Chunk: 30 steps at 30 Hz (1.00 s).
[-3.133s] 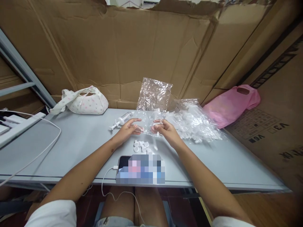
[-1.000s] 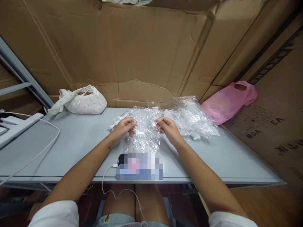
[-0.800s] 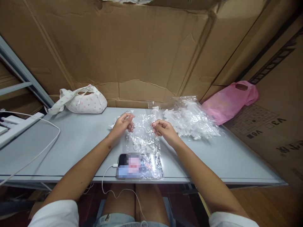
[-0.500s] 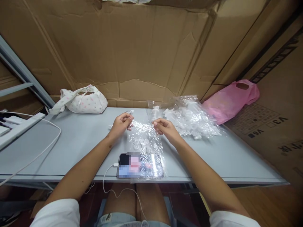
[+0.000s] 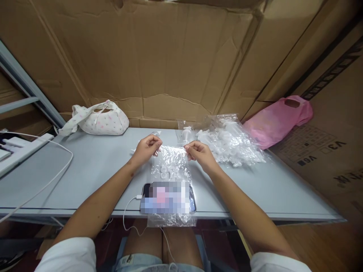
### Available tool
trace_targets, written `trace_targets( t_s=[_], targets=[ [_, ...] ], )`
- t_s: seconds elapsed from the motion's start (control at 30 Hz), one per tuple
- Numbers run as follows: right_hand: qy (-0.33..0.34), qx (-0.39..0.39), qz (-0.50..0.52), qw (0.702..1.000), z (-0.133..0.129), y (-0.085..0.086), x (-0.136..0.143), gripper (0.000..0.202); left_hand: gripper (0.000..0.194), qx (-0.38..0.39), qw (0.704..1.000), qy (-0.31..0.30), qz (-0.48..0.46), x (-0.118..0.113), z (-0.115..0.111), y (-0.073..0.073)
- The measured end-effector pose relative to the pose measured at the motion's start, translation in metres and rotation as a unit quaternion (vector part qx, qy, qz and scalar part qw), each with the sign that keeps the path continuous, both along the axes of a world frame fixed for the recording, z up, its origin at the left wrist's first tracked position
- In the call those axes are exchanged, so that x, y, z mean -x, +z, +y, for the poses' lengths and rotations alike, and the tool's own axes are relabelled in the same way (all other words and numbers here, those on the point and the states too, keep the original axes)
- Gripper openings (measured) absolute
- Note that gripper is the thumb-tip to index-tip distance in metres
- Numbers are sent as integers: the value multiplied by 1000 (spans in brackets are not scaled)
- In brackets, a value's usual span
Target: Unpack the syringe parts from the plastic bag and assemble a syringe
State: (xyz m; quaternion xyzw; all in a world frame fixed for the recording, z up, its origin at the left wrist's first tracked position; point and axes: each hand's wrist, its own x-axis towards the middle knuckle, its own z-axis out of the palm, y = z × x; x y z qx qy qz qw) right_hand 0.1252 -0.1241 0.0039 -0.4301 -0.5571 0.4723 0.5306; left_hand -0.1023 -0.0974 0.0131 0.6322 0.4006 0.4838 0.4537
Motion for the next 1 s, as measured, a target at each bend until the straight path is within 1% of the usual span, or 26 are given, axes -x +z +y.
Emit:
trace_targets(
  t_s=[0.2, 0.37, 0.5, 0.6, 0.67, 0.77, 0.83, 0.87, 0.9, 0.93, 1.0],
  targets=[
    [21, -3, -3, 1000, -1, 3, -2, 32, 29, -6, 1000, -22, 12, 1, 0, 1],
    [35, -5, -11, 999, 0, 2, -2, 32, 24, -23, 997, -58, 40, 0, -4, 1],
    [21, -5, -21, 1000, 3, 0, 0, 37, 22, -42, 997, -53, 35, 1, -2, 0],
    [0, -9, -27, 1000, 4, -1, 0, 38, 22, -42, 997, -55, 24, 2, -2, 0],
    [-29, -19, -17, 999, 5, -1, -3, 38, 24, -18, 997, -68, 20, 3, -2, 2],
    [-89, -40, 16, 995, 7, -1, -8, 38, 35, 46, 989, -130, 47, 5, -4, 4],
    [-121, -50, 39, 991, 8, 0, -11, 39, 33, 67, 982, -162, 76, 6, -4, 4],
    [-126, -52, 51, 989, 8, 0, -12, 42, 32, 66, 982, -159, 81, 6, -4, 4],
    [-121, -50, 61, 989, 8, 1, -11, 46, 32, 61, 985, -143, 77, 6, -3, 4],
    [-106, -44, 68, 991, 7, 2, -10, 50, 32, 52, 989, -119, 66, 6, -1, 3],
    [-51, -19, 60, 997, 5, 2, -7, 57, 34, 37, 996, -73, 34, 7, 3, 3]
  ],
)
